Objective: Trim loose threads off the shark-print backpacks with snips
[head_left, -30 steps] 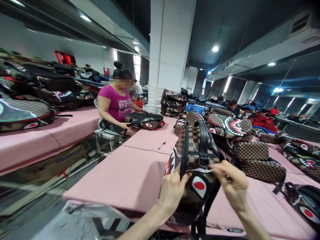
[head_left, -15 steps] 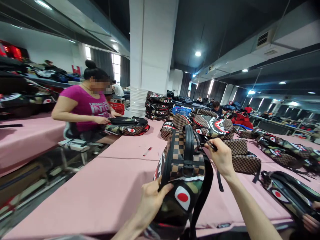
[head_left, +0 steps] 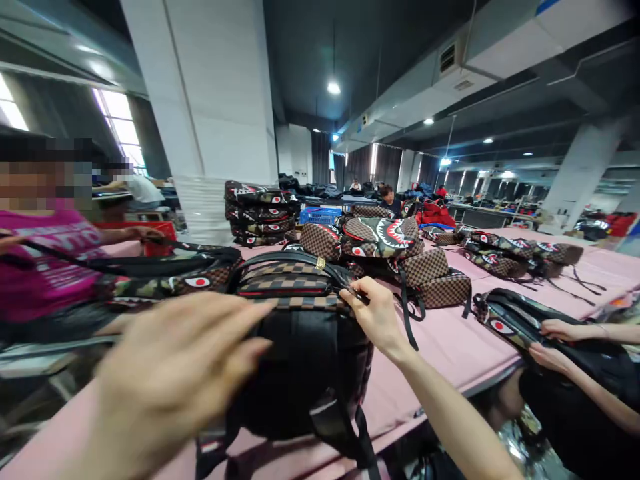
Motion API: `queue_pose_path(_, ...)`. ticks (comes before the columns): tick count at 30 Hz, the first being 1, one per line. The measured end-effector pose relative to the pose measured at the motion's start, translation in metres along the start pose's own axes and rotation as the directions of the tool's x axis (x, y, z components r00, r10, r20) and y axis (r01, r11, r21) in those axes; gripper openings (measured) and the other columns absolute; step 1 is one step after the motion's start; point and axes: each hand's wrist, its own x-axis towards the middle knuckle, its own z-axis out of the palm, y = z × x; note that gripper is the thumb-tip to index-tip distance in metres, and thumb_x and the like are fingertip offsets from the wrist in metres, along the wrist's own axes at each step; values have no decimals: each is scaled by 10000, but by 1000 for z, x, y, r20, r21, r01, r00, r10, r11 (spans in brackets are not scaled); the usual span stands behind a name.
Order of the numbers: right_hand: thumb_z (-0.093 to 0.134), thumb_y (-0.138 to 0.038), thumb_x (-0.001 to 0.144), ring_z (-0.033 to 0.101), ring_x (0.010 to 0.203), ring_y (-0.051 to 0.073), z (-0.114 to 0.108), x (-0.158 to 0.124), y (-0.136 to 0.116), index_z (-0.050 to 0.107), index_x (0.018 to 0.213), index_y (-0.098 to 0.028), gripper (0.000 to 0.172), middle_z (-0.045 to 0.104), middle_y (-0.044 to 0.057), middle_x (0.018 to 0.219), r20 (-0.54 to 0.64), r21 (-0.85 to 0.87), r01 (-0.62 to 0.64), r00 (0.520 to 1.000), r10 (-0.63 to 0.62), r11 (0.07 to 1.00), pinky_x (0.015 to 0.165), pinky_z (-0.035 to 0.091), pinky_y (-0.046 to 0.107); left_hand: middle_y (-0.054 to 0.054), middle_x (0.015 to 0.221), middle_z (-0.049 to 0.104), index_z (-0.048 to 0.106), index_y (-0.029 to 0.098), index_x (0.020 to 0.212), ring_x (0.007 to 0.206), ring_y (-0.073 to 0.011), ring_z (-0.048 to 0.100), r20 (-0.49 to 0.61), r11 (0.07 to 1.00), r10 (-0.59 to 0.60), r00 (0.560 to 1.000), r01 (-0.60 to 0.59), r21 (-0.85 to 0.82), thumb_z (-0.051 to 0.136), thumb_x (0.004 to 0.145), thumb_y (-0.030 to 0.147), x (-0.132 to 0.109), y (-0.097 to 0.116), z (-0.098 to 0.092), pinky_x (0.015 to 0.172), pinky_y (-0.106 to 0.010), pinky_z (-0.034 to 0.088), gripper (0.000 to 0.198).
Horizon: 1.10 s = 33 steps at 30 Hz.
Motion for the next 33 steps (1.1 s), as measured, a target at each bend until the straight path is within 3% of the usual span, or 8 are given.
queue_pose_path(5, 558, -300, 803, 540, 601, 120, -9, 5, -7, 581, 672, -190, 173, 611, -8, 659, 39, -171, 2, 999, 4, 985, 550, 362, 221, -128, 1034, 635, 590, 127, 1092, 930, -285, 541, 114, 914, 181, 977, -210, 348, 533, 828, 378, 2, 40, 41, 762, -397, 406, 368)
queue_pose_path(10, 545, -203, 765, 575, 640, 163, -18, 6, -13, 604, 732, -189, 69, 639, 36, 734, 24, -560, 83, 996, -84, 824, 546, 337, 260, -117, 946, 621, 595, 97, 1040, 876, -261, 526, 121, 933, 142, 982, -174, 315, 522, 824, 421, 9, 46, 46, 761, -395, 379, 397)
queue_pose_path(16, 508, -199, 768, 576, 611, 175, -3, 8, -18, 597, 718, -187, 102, 633, 48, 712, 6, -637, 74, 996, -91, 767, 526, 321, 269, -83, 825, 595, 625, 134, 937, 814, -229, 506, 154, 981, 43, 987, -71, 179, 509, 816, 460, 7, 57, 35, 722, -368, 393, 367)
queue_pose_path(19, 539, -216, 758, 569, 591, 166, -6, 9, -20, 594, 705, -189, 81, 629, 27, 665, 54, -493, 34, 999, -9, 869, 545, 352, 263, -101, 893, 617, 626, 122, 954, 874, -224, 533, 123, 987, 59, 991, -76, 140, 474, 838, 471, -1, 59, 30, 781, -354, 408, 397)
queue_pose_path(22, 584, -353, 762, 592, 663, 166, -15, 16, -21, 625, 788, -186, 174, 654, 23, 717, 133, -88, -37, 990, 48, 995, 606, 418, 260, -136, 1122, 606, 589, 115, 1102, 1050, -248, 519, 116, 978, 74, 991, -94, 185, 439, 866, 451, -11, 61, 27, 881, -360, 382, 437)
queue_pose_path(25, 538, -473, 793, 605, 814, 182, -14, 30, -23, 655, 882, -170, 336, 671, 46, 836, 170, 229, -81, 985, 42, 970, 698, 451, 271, -137, 1234, 565, 511, 116, 1231, 1098, -256, 509, 140, 965, 87, 986, -118, 233, 427, 875, 438, -17, 63, 24, 910, -363, 370, 488)
queue_pose_path(29, 542, -484, 797, 576, 687, 152, 5, 33, -30, 679, 826, -152, 360, 636, 26, 726, 177, 373, -95, 984, 29, 923, 636, 449, 263, -194, 1300, 493, 445, 95, 1286, 1013, -267, 562, 271, 967, 31, 962, -97, 235, 451, 836, 517, -10, 59, 17, 865, -383, 410, 618)
queue_pose_path(33, 558, -409, 809, 541, 615, 126, 10, 22, -36, 688, 803, -163, 279, 614, 15, 687, 110, 442, -53, 994, 5, 896, 583, 433, 250, -158, 1143, 605, 461, 158, 1264, 844, -294, 625, 482, 986, -120, 868, 46, 163, 426, 744, 689, 11, 48, 2, 711, -388, 469, 744)
